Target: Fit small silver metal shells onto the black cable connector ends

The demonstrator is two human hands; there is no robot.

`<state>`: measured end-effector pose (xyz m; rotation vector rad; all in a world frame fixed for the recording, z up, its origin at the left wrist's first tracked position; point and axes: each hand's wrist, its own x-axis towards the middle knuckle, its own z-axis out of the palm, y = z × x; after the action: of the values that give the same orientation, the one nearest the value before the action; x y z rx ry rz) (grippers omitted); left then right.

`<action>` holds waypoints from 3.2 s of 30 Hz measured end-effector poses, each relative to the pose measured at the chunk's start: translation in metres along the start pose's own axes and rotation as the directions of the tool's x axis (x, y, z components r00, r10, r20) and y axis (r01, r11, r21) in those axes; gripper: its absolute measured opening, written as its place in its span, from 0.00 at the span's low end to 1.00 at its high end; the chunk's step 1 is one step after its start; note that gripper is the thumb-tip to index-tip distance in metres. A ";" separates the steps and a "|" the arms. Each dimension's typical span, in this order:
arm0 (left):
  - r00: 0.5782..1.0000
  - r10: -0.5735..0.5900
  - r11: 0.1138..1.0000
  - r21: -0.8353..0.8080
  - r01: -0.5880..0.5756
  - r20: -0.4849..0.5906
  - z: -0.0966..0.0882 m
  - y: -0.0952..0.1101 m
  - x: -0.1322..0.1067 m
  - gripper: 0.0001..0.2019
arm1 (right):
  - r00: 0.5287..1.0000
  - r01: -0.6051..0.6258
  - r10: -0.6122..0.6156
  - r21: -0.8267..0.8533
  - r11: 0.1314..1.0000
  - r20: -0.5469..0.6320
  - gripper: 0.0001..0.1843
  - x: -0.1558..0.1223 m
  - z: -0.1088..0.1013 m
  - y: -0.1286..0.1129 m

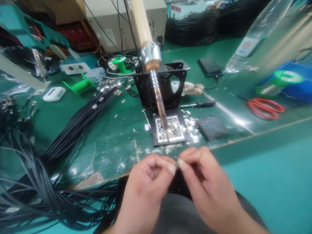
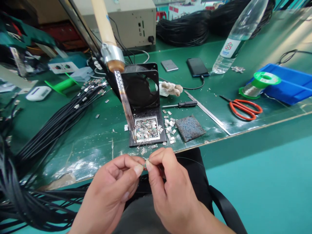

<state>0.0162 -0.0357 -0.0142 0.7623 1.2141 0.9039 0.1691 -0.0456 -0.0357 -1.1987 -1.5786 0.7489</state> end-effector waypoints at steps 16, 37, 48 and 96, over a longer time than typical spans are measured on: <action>1.000 0.031 1.000 0.003 -0.031 -0.005 -0.001 -0.004 0.000 0.09 | 1.000 0.004 -0.005 -0.020 1.000 -0.015 0.07 -0.003 0.000 -0.002; 0.990 0.092 0.996 -0.009 -0.094 -0.109 0.002 -0.002 0.000 0.09 | 0.980 0.135 -0.168 -0.265 0.955 -0.107 0.07 -0.011 -0.004 -0.010; 0.987 0.117 0.993 0.024 -0.115 -0.112 0.003 0.000 -0.001 0.08 | 0.977 0.139 -0.178 -0.285 0.948 -0.118 0.06 -0.007 -0.003 -0.013; 0.972 0.194 0.979 0.093 -0.183 -0.132 0.003 0.019 0.013 0.09 | 0.969 0.109 -0.165 -0.282 0.953 -0.185 0.07 0.021 0.000 -0.021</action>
<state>0.0172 -0.0156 -0.0029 0.9021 1.3239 1.0849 0.1611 -0.0325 -0.0101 -1.3002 -1.6038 0.3118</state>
